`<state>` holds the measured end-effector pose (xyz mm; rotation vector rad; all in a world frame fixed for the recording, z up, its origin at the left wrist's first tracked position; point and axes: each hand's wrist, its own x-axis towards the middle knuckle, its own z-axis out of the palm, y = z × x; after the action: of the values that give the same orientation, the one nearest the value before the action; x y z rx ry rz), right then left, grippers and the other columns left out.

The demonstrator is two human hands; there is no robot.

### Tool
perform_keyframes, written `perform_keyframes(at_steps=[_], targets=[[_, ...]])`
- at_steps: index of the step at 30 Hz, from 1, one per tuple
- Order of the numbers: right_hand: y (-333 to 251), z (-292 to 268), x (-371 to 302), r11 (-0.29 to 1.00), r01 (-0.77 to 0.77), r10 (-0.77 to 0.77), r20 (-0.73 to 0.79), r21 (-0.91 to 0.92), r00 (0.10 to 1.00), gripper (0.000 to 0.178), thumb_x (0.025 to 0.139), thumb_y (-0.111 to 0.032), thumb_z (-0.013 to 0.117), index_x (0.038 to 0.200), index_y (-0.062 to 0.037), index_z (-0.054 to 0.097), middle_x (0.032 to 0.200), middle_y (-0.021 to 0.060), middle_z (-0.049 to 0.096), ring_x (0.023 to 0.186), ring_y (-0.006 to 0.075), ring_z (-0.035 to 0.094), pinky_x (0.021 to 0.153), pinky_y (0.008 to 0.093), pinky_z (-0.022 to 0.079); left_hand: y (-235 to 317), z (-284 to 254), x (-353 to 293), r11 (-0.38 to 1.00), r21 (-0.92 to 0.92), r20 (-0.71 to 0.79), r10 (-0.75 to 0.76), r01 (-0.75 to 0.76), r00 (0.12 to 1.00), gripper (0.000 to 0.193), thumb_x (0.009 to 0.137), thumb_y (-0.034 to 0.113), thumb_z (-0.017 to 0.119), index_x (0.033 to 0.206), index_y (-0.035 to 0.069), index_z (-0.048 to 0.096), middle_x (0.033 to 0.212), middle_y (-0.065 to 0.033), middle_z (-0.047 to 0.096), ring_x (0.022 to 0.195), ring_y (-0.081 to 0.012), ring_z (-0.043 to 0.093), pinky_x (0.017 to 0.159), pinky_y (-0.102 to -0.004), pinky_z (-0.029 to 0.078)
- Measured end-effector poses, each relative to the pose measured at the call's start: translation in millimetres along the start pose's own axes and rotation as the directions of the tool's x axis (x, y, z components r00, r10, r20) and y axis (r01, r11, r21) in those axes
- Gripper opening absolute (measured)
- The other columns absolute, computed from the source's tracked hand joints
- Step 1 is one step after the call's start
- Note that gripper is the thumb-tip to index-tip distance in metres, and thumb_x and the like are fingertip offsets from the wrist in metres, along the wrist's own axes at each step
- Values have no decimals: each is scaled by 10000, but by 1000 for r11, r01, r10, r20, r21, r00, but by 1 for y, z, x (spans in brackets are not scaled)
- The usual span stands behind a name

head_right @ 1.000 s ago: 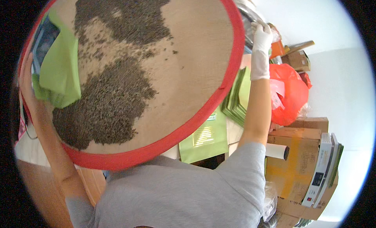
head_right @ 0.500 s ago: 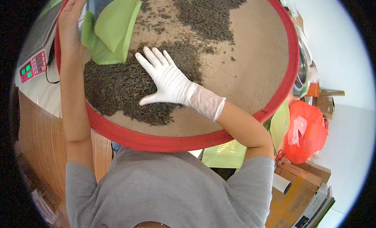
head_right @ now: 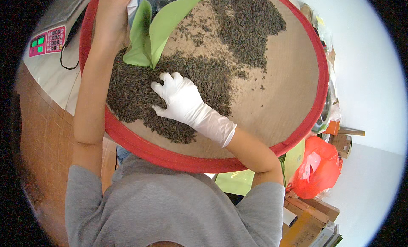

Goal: The person sorts through dried tea leaves on a large circular tray, picking out debris by hand, and then scoops the leaves into green bags.

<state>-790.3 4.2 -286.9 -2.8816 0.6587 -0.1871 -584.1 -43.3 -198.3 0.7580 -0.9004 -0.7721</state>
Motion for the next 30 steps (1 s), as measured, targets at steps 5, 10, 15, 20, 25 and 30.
perform_keyframes(at_steps=[5, 10, 15, 20, 25, 30], targets=[[7, -1, -10, 926, -150, 176, -45, 347, 983, 316, 707, -174, 770, 988, -77, 661, 1002, 93, 608, 888, 235, 631, 797, 333, 537, 1, 6, 0, 997, 49, -32, 65, -63, 997, 277, 990, 69, 484, 1196, -33, 640, 1064, -77, 696, 861, -82, 650, 749, -209, 513], [28, -33, -17, 456, -372, 397, 189, 809, 898, 169, 803, -127, 725, 950, -47, 696, 935, 48, 686, 846, 138, 620, 787, 288, 511, -2, 6, 1, 995, 64, -19, 74, -72, 997, 285, 989, 62, 476, 1204, -31, 639, 1129, -78, 682, 955, -96, 635, 834, -226, 495], [35, -72, -20, -57, -412, 525, 378, 909, 763, 204, 880, -154, 678, 1044, -34, 671, 985, 36, 705, 738, 90, 604, 680, 238, 509, 3, 9, -3, 998, 12, -5, 64, -64, 998, 288, 991, 63, 471, 1202, -33, 640, 1136, -80, 682, 958, -95, 634, 840, -229, 493], [42, -112, -20, -54, -290, 550, 270, 956, 790, 229, 936, -261, 553, 1053, -84, 642, 939, 33, 680, 702, 109, 627, 490, 216, 440, 9, 17, -7, 1000, 18, 7, 13, -13, 1000, 290, 998, 54, 459, 1209, -38, 634, 1095, -82, 693, 913, -92, 642, 803, -224, 504], [60, -171, 1, 41, 4, 483, -23, 999, 876, 300, 946, -300, 542, 1099, -54, 619, 961, 79, 680, 749, 133, 633, 470, 214, 420, 6, 35, -8, 998, 64, 84, 4, -9, 996, 289, 1001, 40, 457, 1217, -28, 635, 1064, -70, 699, 865, -78, 635, 769, -213, 502], [31, -183, 53, 111, 74, 644, -129, 991, 754, 248, 920, -269, 611, 1045, -58, 646, 878, 45, 662, 684, 125, 603, 498, 226, 429, 2, 53, -17, 987, 158, 161, -18, -8, 987, 300, 998, 36, 458, 1246, -17, 619, 1016, -47, 695, 837, -65, 615, 756, -206, 489]])
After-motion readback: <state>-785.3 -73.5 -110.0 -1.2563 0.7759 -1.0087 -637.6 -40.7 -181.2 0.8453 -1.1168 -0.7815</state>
